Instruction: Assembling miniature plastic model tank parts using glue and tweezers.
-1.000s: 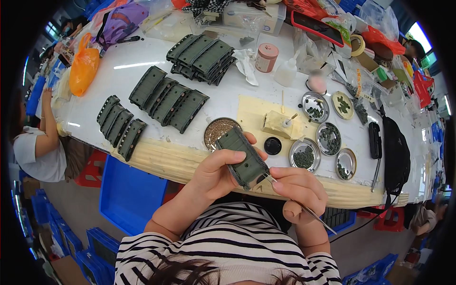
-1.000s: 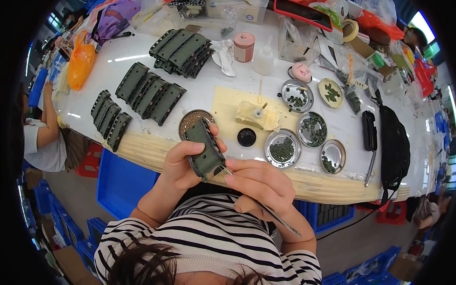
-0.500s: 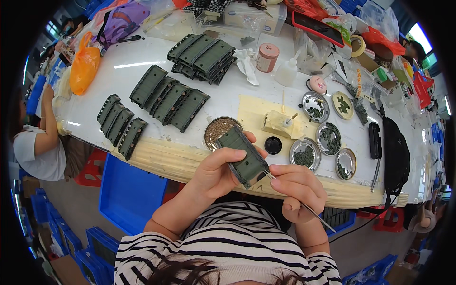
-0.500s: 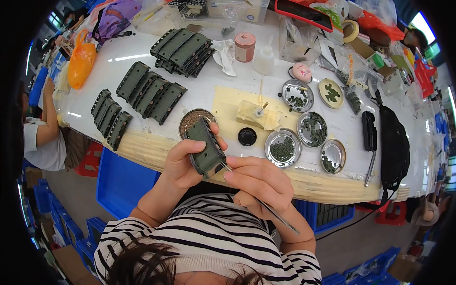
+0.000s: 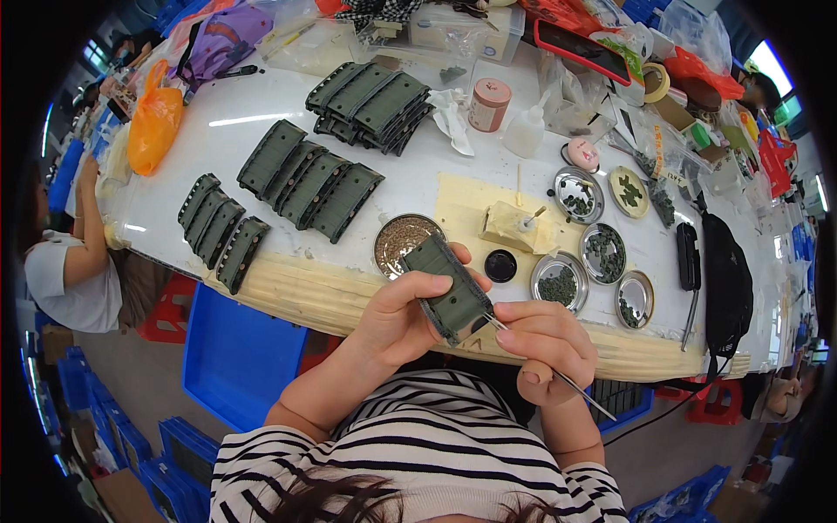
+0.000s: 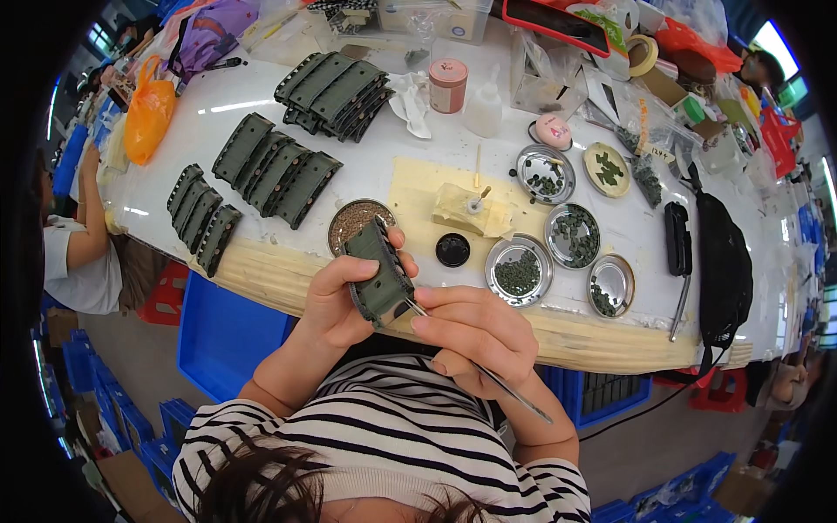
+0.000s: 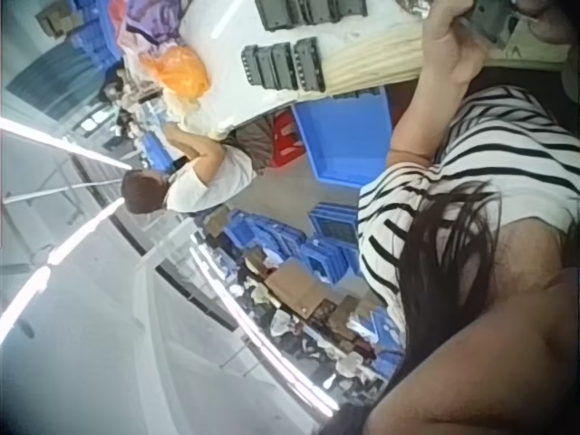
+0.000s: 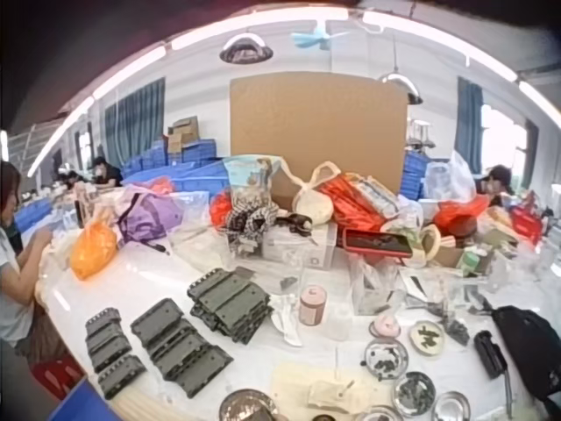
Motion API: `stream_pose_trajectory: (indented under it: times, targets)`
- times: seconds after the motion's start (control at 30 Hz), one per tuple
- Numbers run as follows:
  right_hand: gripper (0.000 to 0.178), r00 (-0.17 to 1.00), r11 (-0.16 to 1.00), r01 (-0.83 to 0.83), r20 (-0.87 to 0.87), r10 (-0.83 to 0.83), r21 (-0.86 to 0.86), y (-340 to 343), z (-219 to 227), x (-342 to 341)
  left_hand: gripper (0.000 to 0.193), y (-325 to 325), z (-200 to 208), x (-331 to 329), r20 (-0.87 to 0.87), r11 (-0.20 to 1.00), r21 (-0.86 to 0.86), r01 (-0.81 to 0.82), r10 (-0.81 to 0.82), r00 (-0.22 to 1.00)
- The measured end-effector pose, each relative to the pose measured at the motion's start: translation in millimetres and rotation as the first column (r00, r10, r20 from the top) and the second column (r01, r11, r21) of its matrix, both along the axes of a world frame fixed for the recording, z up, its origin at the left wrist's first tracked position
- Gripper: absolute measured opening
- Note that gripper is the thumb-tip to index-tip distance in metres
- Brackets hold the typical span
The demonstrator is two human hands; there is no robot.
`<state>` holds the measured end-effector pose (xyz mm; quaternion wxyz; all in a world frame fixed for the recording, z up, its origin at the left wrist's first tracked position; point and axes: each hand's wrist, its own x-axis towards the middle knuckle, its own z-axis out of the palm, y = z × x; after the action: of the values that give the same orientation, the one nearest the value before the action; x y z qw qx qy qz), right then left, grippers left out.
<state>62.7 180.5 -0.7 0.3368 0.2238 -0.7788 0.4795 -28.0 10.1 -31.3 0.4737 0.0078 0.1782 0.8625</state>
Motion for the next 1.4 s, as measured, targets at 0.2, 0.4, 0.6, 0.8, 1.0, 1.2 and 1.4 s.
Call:
stream_pose_trajectory:
  times: [0.2, 0.4, 0.6, 0.8, 1.0, 1.2, 1.4]
  targets:
    - [0.019, 1.0, 1.0, 0.021, -0.005, -0.021, -0.002, -2, -2, 3, 0.036, 1, -1, 2, -0.001, 0.999, 0.037, -0.018, 0.018, 1.0]
    - [0.018, 0.996, 0.997, 0.067, -0.049, -0.068, -0.025, -6, -11, 3, 0.036, 3, -4, 3, 0.008, 0.997, 0.073, -0.026, 0.025, 1.0]
    - [0.023, 0.995, 0.997, 0.062, -0.079, -0.065, -0.045, -7, -15, 1, 0.037, 3, -6, 4, 0.028, 0.995, 0.088, -0.036, 0.034, 0.999]
    - [0.032, 0.998, 0.998, 0.026, -0.06, -0.029, -0.049, -4, -14, 3, 0.037, 2, -1, 0, -0.016, 0.997, 0.077, -0.017, 0.018, 1.0]
    - [0.036, 0.996, 1.0, 0.016, -0.088, -0.017, -0.021, -4, -15, 1, 0.037, 1, 1, 1, -0.017, 0.998, 0.056, -0.025, 0.026, 1.0]
    - [0.03, 0.993, 0.999, 0.053, -0.106, -0.053, -0.003, -6, -16, 1, 0.036, 2, 0, 1, 0.004, 0.998, 0.063, -0.024, 0.024, 1.0]
    - [0.029, 0.988, 0.998, 0.057, -0.142, -0.057, -0.003, -7, -19, -1, 0.036, 3, -1, 3, 0.047, 0.997, 0.078, -0.028, 0.024, 0.999]
